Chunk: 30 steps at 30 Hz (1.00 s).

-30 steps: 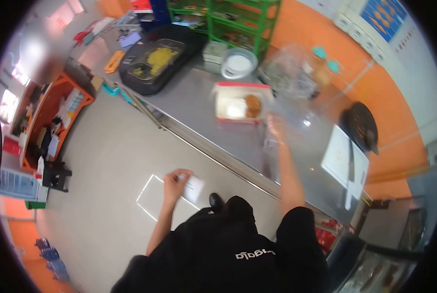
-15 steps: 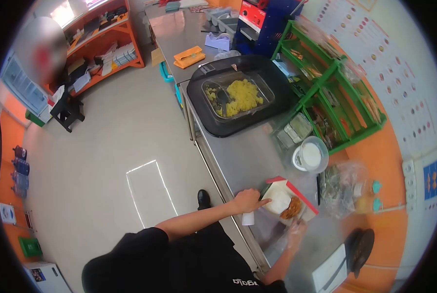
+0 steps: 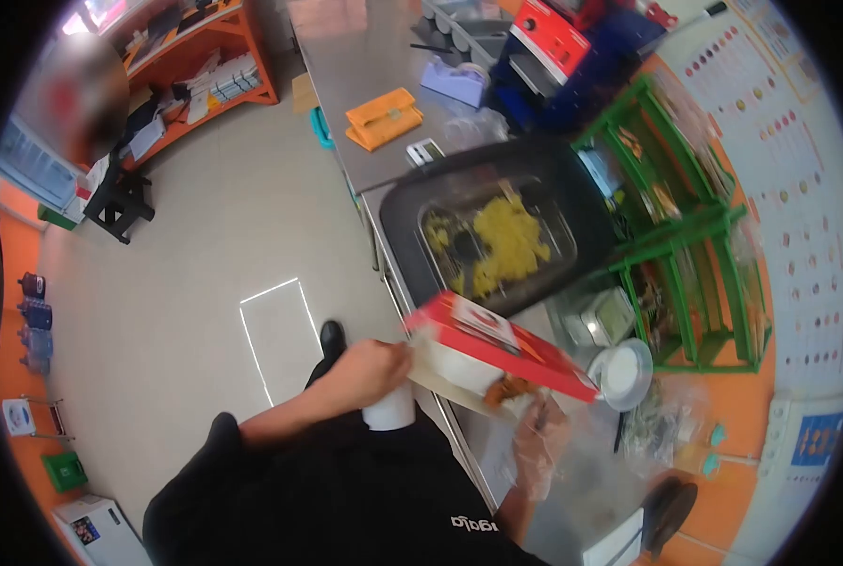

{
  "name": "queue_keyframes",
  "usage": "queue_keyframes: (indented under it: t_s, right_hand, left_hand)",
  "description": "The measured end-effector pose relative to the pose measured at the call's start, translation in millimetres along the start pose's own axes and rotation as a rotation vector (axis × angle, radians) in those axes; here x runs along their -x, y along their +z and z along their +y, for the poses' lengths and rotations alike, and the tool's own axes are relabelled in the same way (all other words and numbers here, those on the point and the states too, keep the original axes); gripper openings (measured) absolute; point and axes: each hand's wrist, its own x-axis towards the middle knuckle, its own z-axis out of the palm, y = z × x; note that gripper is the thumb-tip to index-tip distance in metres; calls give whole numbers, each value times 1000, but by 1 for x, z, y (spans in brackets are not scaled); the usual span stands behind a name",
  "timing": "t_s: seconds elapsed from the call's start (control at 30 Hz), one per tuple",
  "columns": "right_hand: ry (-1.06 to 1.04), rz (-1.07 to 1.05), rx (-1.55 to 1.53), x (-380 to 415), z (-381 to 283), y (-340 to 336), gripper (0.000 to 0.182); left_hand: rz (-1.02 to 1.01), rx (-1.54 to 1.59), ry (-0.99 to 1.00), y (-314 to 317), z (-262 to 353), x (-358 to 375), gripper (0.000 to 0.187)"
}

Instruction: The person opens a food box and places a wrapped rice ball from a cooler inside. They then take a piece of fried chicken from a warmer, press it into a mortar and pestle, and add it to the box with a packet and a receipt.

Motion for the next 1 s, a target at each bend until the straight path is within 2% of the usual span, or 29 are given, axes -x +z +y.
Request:
queue_keyframes:
  t_s: [0.07, 0.13, 0.17, 0.23, 0.27, 0.33, 0.47, 0.53, 0.6, 0.67, 0.73, 0.8, 0.87, 0.9, 0.97, 1.0]
  right_hand:
    - [159, -279, 87, -54, -60, 30, 23]
    - [1, -283, -55, -104, -124, 72, 22]
    - [-40, -263, -24, -124, -149, 102, 20]
    - [-142, -300, -78, -166, -190, 163, 19]
    - [-207, -355, -161, -187, -205, 193, 19]
    - [-334, -253, -239, -218, -235, 251, 18]
    - [-221, -217, -273, -262, -263, 328, 17]
    - [-204, -96, -311, -284, -271, 360, 15]
    - [-169, -28, -307, -306, -270, 390, 13]
    - [15, -106, -172, -330, -273, 414, 13]
    - [66, 4, -218, -353, -271, 452, 15]
    - [130, 101, -253, -372, -271, 466, 17]
    - [355, -10, -339, -395, -281, 472, 19]
    - [380, 12, -344, -404, -283, 477, 19]
    - [322, 243, -351, -411, -288, 485, 20]
    - [343, 240, -342, -410, -288, 484, 20]
  left_hand:
    - [130, 62, -100, -60, -37, -4, 29]
    - [245, 112, -187, -119, -70, -8, 32]
    - [237, 107, -201, -142, -93, -14, 32]
    - [434, 37, -207, -184, -143, -27, 32]
    - [423, 40, -223, -202, -168, -34, 32]
    - [414, -59, -251, -236, -218, -58, 32]
    - [315, -99, -236, -287, -287, -126, 34]
    - [235, -74, -273, -312, -312, -167, 34]
    - [192, -113, -213, -333, -334, -210, 34]
    - [162, -159, -159, -352, -344, -254, 33]
    - [132, -356, -58, -369, -348, -300, 31]
    - [78, -392, -37, -379, -348, -341, 29]
    - [21, -446, -1, -390, -347, -378, 27]
    - [1, -503, 0, -393, -344, -393, 26]
    - [-43, -549, 3, -395, -341, -415, 24]
    - [-60, -540, 30, -396, -340, -422, 24]
